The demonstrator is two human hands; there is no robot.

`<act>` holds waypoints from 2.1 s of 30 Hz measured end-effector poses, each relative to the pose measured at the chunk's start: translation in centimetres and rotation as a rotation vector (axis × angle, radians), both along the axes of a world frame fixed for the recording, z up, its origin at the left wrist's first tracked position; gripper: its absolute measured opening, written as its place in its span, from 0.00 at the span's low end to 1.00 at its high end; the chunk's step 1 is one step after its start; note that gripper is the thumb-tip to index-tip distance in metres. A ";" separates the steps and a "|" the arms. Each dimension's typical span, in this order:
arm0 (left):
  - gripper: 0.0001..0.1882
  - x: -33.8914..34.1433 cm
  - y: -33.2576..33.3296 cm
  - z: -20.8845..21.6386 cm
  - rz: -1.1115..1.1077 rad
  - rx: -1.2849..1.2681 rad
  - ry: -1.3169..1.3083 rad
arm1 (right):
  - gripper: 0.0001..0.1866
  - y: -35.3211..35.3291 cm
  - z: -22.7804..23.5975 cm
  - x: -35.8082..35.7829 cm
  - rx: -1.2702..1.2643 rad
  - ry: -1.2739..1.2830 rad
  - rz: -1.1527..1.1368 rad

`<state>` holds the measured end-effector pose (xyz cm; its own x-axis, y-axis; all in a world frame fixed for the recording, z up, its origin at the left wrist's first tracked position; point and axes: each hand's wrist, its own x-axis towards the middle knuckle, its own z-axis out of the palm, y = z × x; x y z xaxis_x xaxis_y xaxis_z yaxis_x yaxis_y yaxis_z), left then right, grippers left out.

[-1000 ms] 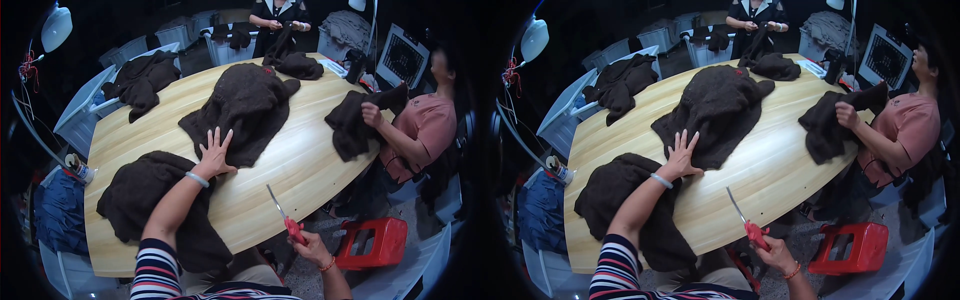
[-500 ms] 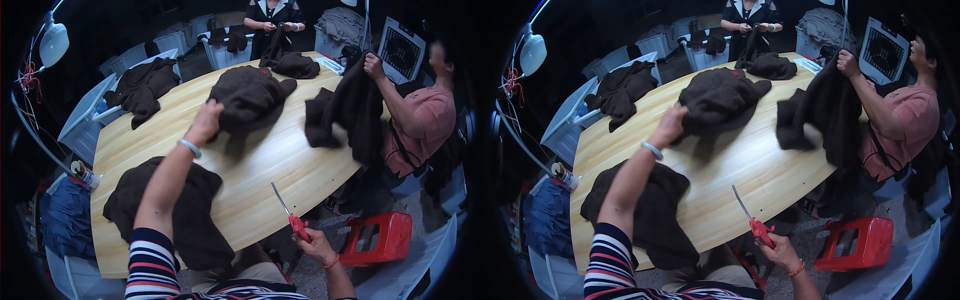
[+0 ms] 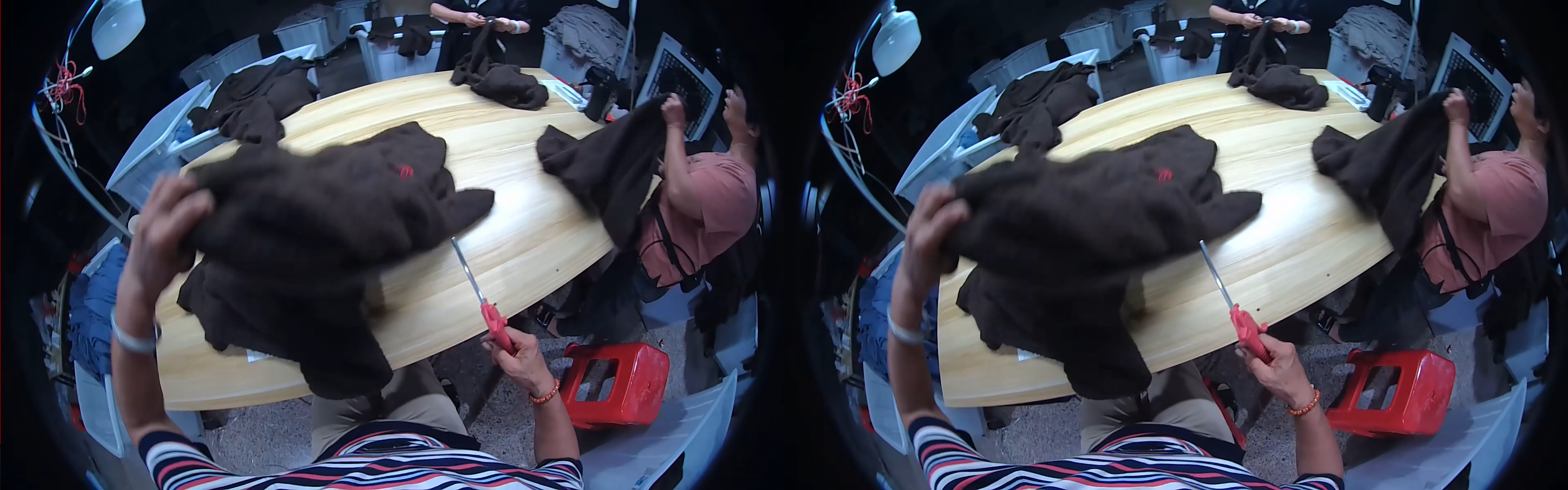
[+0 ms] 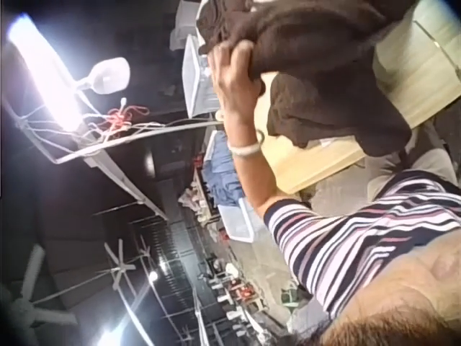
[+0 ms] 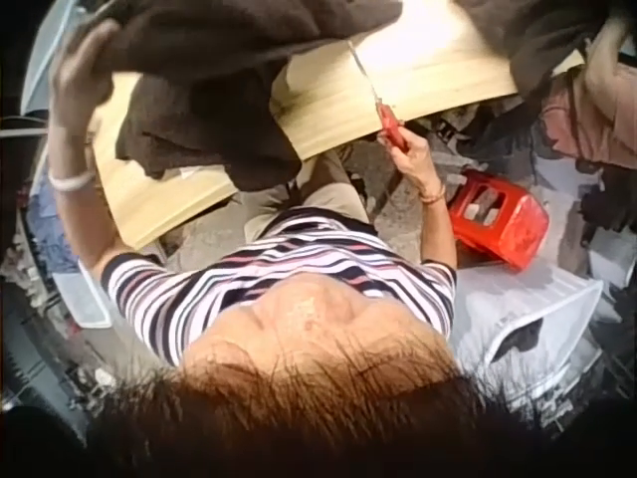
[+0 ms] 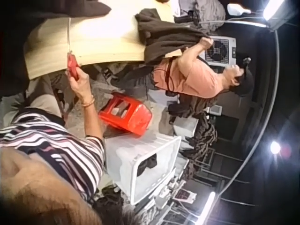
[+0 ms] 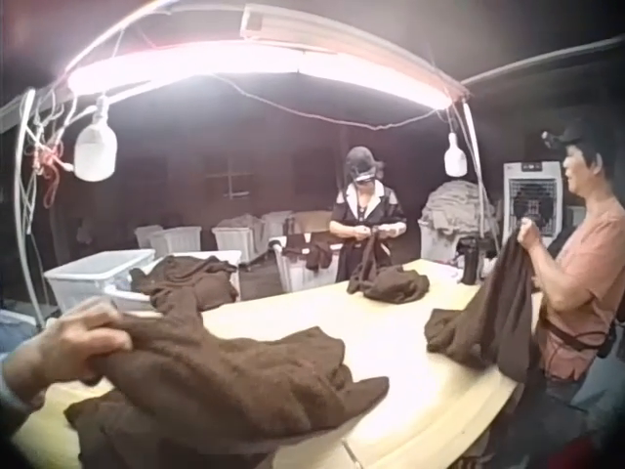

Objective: Trimming loose threads from a brown fleece garment using scissors.

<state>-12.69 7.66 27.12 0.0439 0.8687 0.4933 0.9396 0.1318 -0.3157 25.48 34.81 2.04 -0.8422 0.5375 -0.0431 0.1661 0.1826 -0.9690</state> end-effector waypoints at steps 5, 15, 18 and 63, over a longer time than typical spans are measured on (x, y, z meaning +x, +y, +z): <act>0.31 4.5 -12.8 -8.6 0.713 -0.461 -0.383 | 0.05 -0.3 0.9 -3.6 0.215 0.057 0.010; 0.33 2.9 2.9 -16.5 0.263 0.058 -0.359 | 0.08 -4.4 6.4 -9.6 0.720 0.057 0.069; 0.36 0.8 5.2 -18.2 0.297 0.028 -0.363 | 0.10 -4.3 7.4 -9.8 0.927 0.023 0.006; 0.35 2.1 4.5 -24.0 0.181 0.057 -0.418 | 0.13 -8.9 14.6 -19.9 1.029 -0.180 0.850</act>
<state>-10.61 12.18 3.11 -0.3191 0.8153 0.4832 0.9451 0.3118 0.0979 5.55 25.89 16.63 -0.9534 -0.2900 -0.0833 -0.2522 0.9175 -0.3075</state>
